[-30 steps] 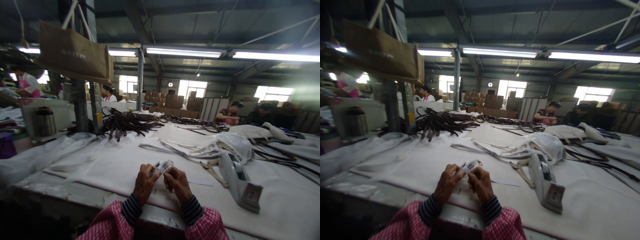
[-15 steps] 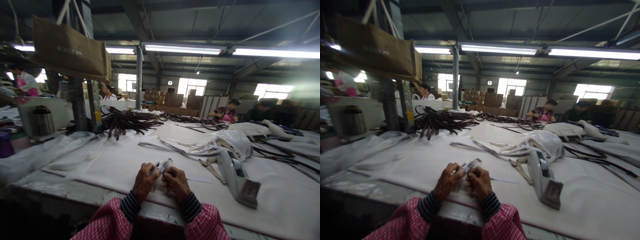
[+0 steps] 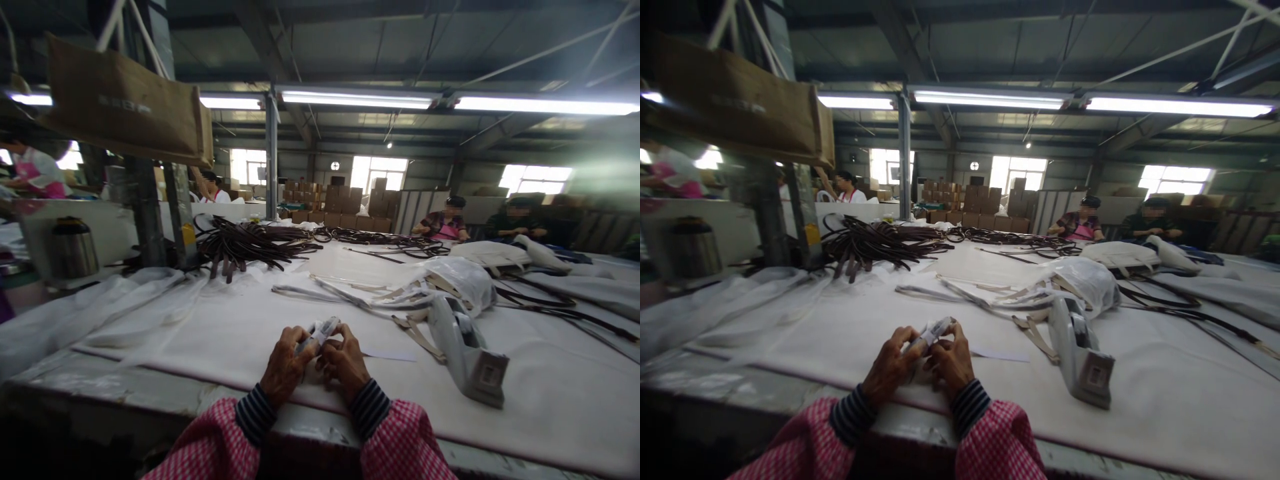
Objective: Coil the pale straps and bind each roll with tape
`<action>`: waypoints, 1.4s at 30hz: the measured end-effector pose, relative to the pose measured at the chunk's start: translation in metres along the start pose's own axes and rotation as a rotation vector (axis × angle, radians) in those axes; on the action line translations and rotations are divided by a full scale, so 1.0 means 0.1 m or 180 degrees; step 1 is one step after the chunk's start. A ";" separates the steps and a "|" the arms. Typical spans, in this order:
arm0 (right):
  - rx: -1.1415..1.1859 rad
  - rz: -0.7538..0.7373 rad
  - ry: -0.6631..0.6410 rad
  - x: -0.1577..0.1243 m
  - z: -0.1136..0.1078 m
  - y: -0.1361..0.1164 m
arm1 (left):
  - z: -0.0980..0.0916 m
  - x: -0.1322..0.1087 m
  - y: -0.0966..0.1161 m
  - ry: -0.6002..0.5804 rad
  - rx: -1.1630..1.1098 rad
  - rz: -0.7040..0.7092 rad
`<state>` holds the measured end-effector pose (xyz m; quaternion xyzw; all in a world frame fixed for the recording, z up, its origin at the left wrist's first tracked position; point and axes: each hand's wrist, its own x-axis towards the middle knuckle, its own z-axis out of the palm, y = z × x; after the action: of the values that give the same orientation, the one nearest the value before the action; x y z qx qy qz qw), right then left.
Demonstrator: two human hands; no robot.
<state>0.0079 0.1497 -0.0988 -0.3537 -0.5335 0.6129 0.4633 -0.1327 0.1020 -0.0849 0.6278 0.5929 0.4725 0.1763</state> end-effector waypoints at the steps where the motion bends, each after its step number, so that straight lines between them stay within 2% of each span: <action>1: -0.0078 -0.0024 0.0023 0.01 0.00 0.01 | 0.00 0.00 0.01 -0.0034 -0.0037 0.0011; 6: -0.0540 -0.0406 0.0307 0.03 -0.02 0.00 | -0.04 0.00 0.06 -0.0210 -0.0513 -0.0116; 8: -0.1097 -0.1027 0.0659 0.00 -0.04 -0.01 | -0.05 0.02 0.06 -0.0202 -0.0707 -0.0221; 10: -0.2036 -0.1965 0.0963 -0.05 -0.04 -0.02 | -0.05 0.02 0.06 -0.0154 -0.0845 -0.0246; 12: -0.2997 -0.2786 0.1000 -0.10 -0.03 -0.02 | -0.05 0.03 0.05 -0.0131 -0.0921 -0.0193; 14: -0.3576 -0.3163 0.0901 -0.13 -0.02 -0.02 | -0.05 0.02 0.05 -0.0141 -0.0962 -0.0152; 17: -0.3961 -0.3442 0.1018 -0.15 0.00 -0.04 | -0.05 0.01 0.06 -0.0183 -0.0979 -0.0152; 20: -0.4117 -0.3605 0.0977 -0.14 -0.01 -0.05 | -0.06 0.00 0.07 -0.0193 -0.0924 -0.0035; 24: -0.4164 -0.3545 0.0854 -0.13 -0.01 -0.03 | -0.07 0.00 0.06 -0.0247 -0.0918 0.0038; 29: -0.4239 -0.3559 0.1110 -0.11 0.01 0.02 | -0.10 0.00 0.05 -0.0457 -0.1084 -0.0006; 32: -0.4281 -0.3571 0.1183 -0.11 0.03 0.02 | -0.16 -0.02 0.02 -0.0382 -0.1075 0.0010; 36: -0.4289 -0.3427 0.1035 -0.13 0.07 0.00 | -0.26 -0.10 0.03 -0.0122 -0.0609 0.0072; 42: -0.4206 -0.3255 0.0989 -0.09 0.10 0.06 | -0.28 -0.19 0.23 -0.0239 -0.0023 0.0226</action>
<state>0.0001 0.1377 -0.1029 -0.3471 -0.8064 -0.1649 0.4495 -0.1393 0.0698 -0.0603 0.6651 0.5614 0.4567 0.1838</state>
